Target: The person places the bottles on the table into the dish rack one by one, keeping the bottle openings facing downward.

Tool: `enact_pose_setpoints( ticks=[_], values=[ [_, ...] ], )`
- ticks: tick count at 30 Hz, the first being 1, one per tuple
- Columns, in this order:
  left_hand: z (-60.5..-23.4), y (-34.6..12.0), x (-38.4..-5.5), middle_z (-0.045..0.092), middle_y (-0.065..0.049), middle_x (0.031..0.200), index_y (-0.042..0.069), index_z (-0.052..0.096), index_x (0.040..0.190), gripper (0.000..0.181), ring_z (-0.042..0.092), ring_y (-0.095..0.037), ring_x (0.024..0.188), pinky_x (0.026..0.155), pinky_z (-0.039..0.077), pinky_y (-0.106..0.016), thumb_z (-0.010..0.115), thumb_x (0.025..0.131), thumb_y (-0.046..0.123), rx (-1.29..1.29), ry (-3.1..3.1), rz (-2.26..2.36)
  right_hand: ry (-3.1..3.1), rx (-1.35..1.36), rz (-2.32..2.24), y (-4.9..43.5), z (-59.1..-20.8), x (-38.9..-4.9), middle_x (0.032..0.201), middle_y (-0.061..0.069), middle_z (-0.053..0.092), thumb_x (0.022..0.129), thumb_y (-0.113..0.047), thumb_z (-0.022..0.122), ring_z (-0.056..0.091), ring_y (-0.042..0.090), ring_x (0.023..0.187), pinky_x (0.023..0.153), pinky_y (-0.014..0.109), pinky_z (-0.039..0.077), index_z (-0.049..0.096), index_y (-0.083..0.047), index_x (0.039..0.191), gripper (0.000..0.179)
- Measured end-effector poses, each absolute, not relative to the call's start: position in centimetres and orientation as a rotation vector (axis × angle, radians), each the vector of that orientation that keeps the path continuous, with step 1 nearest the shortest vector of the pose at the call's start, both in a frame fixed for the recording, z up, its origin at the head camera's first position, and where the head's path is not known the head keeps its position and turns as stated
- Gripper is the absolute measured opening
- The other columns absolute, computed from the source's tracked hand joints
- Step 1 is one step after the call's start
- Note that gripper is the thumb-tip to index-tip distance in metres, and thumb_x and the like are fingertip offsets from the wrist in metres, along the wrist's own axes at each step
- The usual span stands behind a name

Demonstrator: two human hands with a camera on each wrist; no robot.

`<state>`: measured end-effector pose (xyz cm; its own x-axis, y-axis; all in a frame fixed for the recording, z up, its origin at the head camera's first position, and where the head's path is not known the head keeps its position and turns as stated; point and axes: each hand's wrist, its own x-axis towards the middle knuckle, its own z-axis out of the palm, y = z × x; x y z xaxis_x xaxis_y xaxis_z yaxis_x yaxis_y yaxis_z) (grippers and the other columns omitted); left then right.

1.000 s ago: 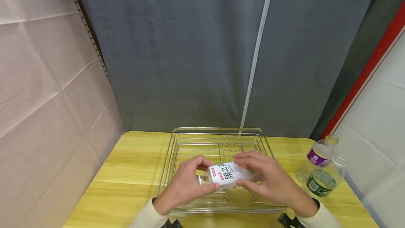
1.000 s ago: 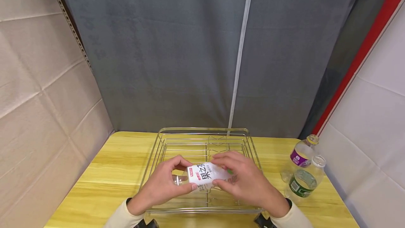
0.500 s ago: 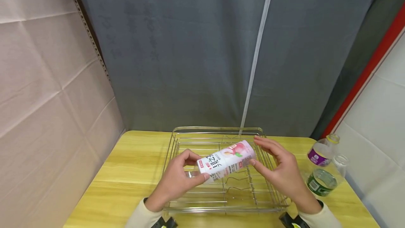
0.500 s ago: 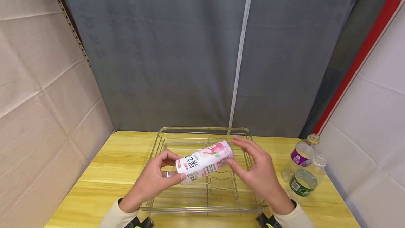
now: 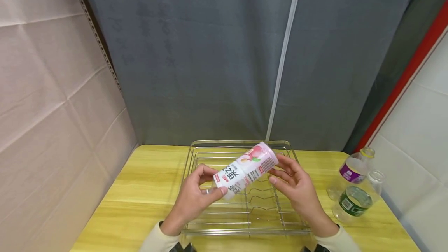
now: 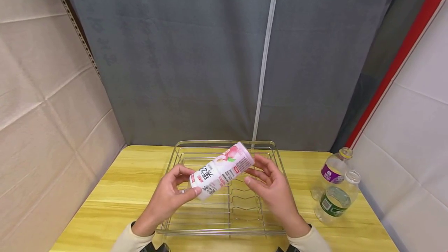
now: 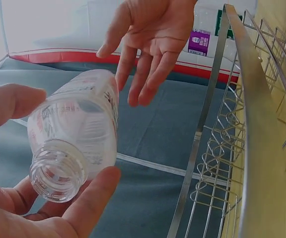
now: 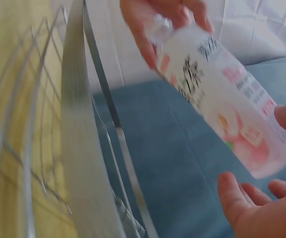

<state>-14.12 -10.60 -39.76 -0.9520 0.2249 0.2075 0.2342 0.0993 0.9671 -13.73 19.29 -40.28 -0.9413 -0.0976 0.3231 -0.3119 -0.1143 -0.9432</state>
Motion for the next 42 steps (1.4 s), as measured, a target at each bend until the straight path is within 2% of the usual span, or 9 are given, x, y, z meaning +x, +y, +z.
enact_pose_setpoints(
  ticks=[4, 9, 12, 21, 29, 36, 42],
  values=[
    [-39.9, -10.3, -14.0, 0.068, -0.014, 0.121, 0.008, 0.064, 0.117, 0.047, 0.067, -0.029, 0.113, 0.080, 0.067, -0.033, 0.091, 0.080, 0.014, -0.453, -2.331, -2.030, -1.813, 0.452, 2.412, 18.1, -40.5, -13.6, 0.135, 0.002, 0.063, 0.097, 0.013, 0.062, 0.072, 0.014, 0.113, 0.098, 0.032, 0.062, 0.042, -0.009, 0.150, 0.060],
    [-40.2, -9.7, -13.8, 0.066, -0.014, 0.120, 0.009, 0.063, 0.115, 0.049, 0.064, -0.028, 0.112, 0.081, 0.067, -0.032, 0.093, 0.077, 0.014, -0.448, -2.366, -2.031, -1.690, 0.387, 2.488, 16.6, -40.6, -13.5, 0.131, 0.006, 0.060, 0.097, 0.015, 0.060, 0.073, 0.014, 0.105, 0.097, 0.036, 0.063, 0.039, -0.011, 0.146, 0.059],
    [-40.4, -9.4, -13.7, 0.065, -0.012, 0.120, 0.011, 0.063, 0.114, 0.051, 0.063, -0.028, 0.113, 0.085, 0.067, -0.032, 0.094, 0.074, 0.014, -0.458, -2.359, -2.063, -1.690, 0.296, 2.470, 15.9, -40.4, -13.2, 0.131, 0.006, 0.059, 0.096, 0.013, 0.062, 0.073, 0.014, 0.106, 0.093, 0.037, 0.064, 0.038, -0.013, 0.146, 0.061],
    [-40.7, -8.4, -13.4, 0.062, -0.015, 0.118, 0.006, 0.060, 0.113, 0.056, 0.063, -0.026, 0.112, 0.092, 0.065, -0.030, 0.098, 0.072, 0.015, -0.505, -2.382, -2.039, -1.709, 0.121, 2.451, 14.9, -40.2, -13.1, 0.133, 0.008, 0.055, 0.096, 0.010, 0.065, 0.070, 0.016, 0.109, 0.088, 0.035, 0.066, 0.035, -0.020, 0.147, 0.067],
    [-40.8, -8.3, -13.3, 0.061, -0.013, 0.122, 0.006, 0.058, 0.114, 0.062, 0.061, -0.027, 0.116, 0.095, 0.063, -0.028, 0.100, 0.071, 0.022, -0.515, -2.431, -1.986, -1.676, 0.113, 2.464, 14.9, -40.2, -13.4, 0.130, 0.005, 0.059, 0.096, 0.011, 0.065, 0.071, 0.013, 0.103, 0.084, 0.033, 0.067, 0.036, -0.021, 0.147, 0.066],
    [-40.9, -8.4, -13.5, 0.061, -0.012, 0.124, 0.009, 0.058, 0.115, 0.062, 0.061, -0.027, 0.118, 0.095, 0.063, -0.028, 0.100, 0.071, 0.022, -0.505, -2.434, -1.990, -1.720, 0.110, 2.437, 15.1, -39.9, -13.5, 0.129, 0.006, 0.059, 0.096, 0.009, 0.067, 0.071, 0.015, 0.105, 0.079, 0.034, 0.068, 0.037, -0.019, 0.146, 0.065],
    [-40.8, -8.5, -13.6, 0.063, -0.012, 0.124, 0.010, 0.061, 0.119, 0.061, 0.061, -0.028, 0.119, 0.096, 0.063, -0.029, 0.099, 0.072, 0.021, -0.495, -2.427, -1.996, -1.733, 0.103, 2.435, 15.1, -39.7, -13.7, 0.129, 0.006, 0.059, 0.097, 0.008, 0.067, 0.071, 0.015, 0.105, 0.080, 0.035, 0.068, 0.037, -0.020, 0.147, 0.065]
  ],
)
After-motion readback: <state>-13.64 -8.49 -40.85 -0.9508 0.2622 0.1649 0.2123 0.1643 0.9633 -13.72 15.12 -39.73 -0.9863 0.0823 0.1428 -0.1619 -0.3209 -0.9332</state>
